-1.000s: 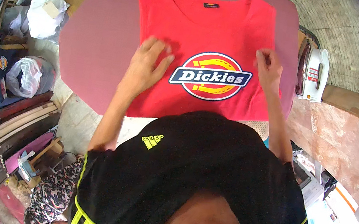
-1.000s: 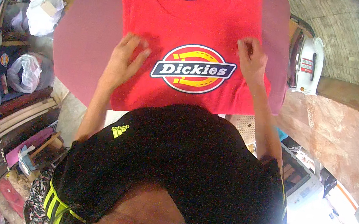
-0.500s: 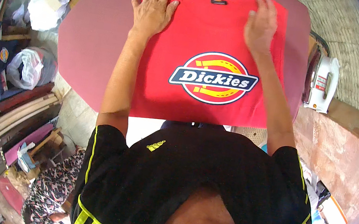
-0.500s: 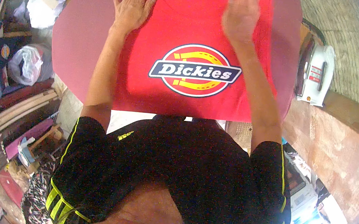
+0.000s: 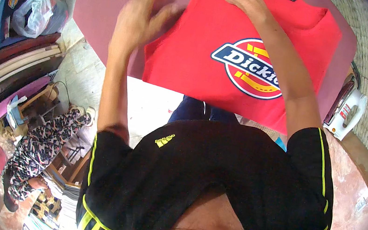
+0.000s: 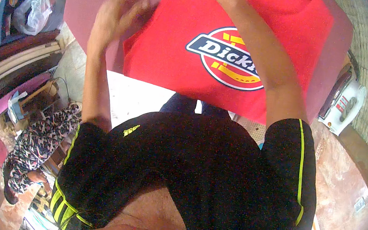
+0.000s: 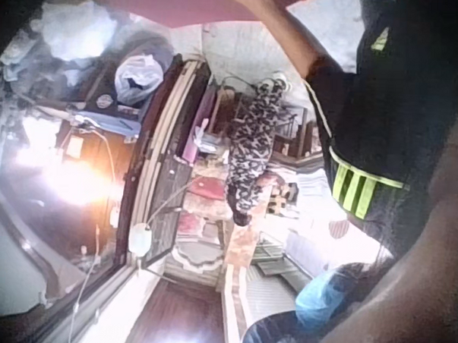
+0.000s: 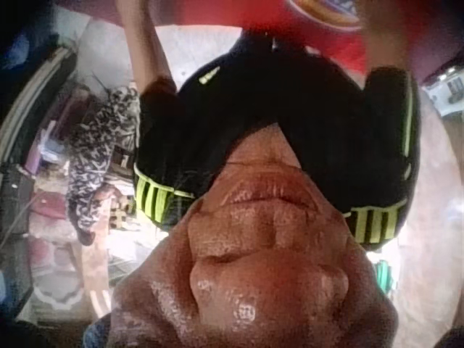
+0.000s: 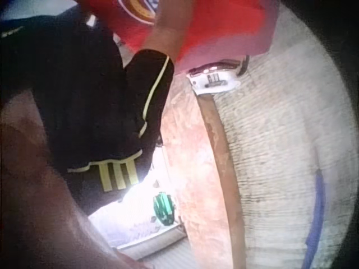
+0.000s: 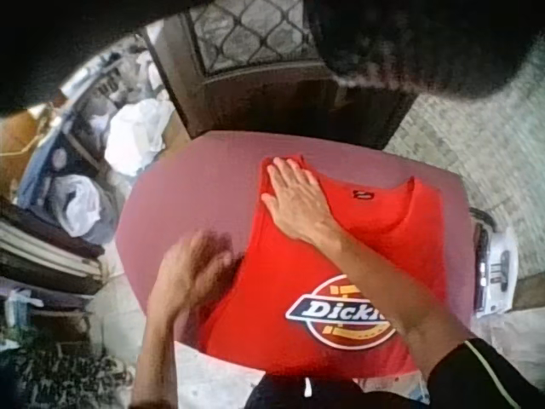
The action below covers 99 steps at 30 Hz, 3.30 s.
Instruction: The person irons a red Dickies t-shirt on a pink ironing board. They smooth the fabric, use a white steam iron to press the front and back, and flip the shirt to treat different sections. The person folds the shirt at the end of the process.
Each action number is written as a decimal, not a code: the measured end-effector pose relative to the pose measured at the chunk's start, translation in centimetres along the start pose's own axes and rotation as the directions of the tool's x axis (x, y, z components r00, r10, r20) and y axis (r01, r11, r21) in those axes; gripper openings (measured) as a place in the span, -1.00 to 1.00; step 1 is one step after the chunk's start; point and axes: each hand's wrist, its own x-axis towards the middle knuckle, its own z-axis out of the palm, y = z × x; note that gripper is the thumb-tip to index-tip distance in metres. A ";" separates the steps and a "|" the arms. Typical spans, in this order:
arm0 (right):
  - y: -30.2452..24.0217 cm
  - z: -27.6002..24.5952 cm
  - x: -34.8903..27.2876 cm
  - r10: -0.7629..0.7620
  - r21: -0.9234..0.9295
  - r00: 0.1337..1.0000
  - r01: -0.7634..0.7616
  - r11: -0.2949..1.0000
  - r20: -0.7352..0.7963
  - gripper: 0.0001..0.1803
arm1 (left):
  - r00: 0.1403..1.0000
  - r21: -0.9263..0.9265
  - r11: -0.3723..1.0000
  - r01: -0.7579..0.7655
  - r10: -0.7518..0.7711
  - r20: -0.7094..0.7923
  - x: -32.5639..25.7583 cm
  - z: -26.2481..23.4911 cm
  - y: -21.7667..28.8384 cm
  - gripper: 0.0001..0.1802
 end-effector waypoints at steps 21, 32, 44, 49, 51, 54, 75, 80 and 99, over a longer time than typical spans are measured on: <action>0.6 -9.0 -16.0 0.008 0.248 0.978 0.045 0.968 -0.208 -0.44 | 0.950 0.040 0.968 -0.246 0.249 -0.190 -4.8 6.9 11.1 -0.51; 10.4 -19.1 -39.3 0.364 -0.275 0.931 -0.356 0.893 -0.023 -0.30 | 0.629 -0.147 0.704 -0.695 0.695 0.348 -3.9 20.3 29.5 -0.20; 24.9 -26.4 -39.1 0.888 0.516 0.457 -0.773 0.368 0.050 -0.54 | 0.504 -0.349 0.629 -0.695 0.772 0.388 -4.1 20.7 31.4 -0.33; 23.3 -28.4 -37.7 0.932 0.543 0.356 -0.796 0.268 0.061 -0.56 | 0.729 -0.292 0.733 -0.615 0.669 0.144 -2.5 19.3 27.1 -0.19; 21.0 -30.1 -37.6 0.937 0.510 0.345 -0.816 0.272 0.051 -0.58 | 0.778 -0.133 0.801 -0.584 0.599 0.190 -2.4 18.1 25.6 -0.13; 15.5 -31.5 -37.0 0.910 0.424 0.414 -0.825 0.372 0.008 -0.60 | 0.801 0.001 0.820 -0.573 0.560 0.211 -2.6 17.7 23.0 -0.08; 9.4 -20.3 -26.0 0.767 0.221 0.602 -0.735 0.641 -0.222 -0.52 | 0.750 -0.022 0.768 -0.640 0.630 0.201 -0.5 16.4 21.6 -0.24; 12.2 -20.5 -21.3 0.768 0.187 0.600 -0.747 0.638 -0.224 -0.53 | 0.749 -0.035 0.749 -0.662 0.663 0.020 5.1 16.8 22.1 -0.47; 18.2 -20.2 -18.1 0.794 0.266 0.583 -0.749 0.607 -0.170 -0.51 | 0.797 -0.064 0.827 -0.558 0.513 -0.318 24.2 24.3 23.5 -0.80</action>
